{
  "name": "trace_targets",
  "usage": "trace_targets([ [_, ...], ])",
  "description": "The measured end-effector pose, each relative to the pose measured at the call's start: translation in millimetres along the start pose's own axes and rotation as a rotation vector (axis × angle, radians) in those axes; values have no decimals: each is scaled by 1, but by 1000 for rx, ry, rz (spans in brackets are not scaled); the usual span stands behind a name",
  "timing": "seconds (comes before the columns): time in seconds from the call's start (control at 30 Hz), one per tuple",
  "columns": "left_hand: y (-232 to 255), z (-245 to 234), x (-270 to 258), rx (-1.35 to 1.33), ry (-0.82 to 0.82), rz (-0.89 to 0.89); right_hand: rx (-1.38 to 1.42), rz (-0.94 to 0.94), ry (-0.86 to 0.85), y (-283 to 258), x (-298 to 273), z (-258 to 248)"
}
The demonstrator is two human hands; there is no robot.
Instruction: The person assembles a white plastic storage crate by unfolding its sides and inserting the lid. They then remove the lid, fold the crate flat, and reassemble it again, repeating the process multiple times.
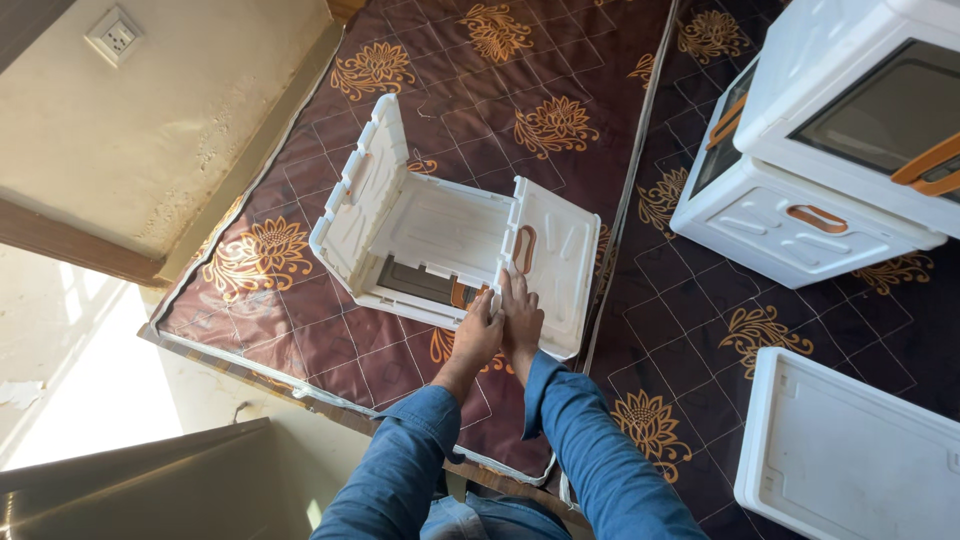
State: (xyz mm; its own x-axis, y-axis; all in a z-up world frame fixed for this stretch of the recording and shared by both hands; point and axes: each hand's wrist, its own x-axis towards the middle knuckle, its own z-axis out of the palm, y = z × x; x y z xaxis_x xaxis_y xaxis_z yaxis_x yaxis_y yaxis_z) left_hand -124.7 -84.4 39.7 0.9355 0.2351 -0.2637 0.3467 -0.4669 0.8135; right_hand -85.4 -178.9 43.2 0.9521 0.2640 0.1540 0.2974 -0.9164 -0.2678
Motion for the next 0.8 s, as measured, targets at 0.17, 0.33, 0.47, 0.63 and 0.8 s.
trace_targets([
  [0.17,-39,7,28,60,30,23,-261,26,-65,-11,6,45],
  [0.33,-71,9,47,112,-5,-5,-368,44,-119,-18,11,75],
  [0.47,-93,13,52,123,-85,-61,-381,20,-135,-16,11,85],
  [0.63,-97,14,52,122,-88,-49,-413,18,-149,-19,14,87],
  [0.8,-101,5,63,-16,-121,-193,-335,69,-204,-28,19,71],
])
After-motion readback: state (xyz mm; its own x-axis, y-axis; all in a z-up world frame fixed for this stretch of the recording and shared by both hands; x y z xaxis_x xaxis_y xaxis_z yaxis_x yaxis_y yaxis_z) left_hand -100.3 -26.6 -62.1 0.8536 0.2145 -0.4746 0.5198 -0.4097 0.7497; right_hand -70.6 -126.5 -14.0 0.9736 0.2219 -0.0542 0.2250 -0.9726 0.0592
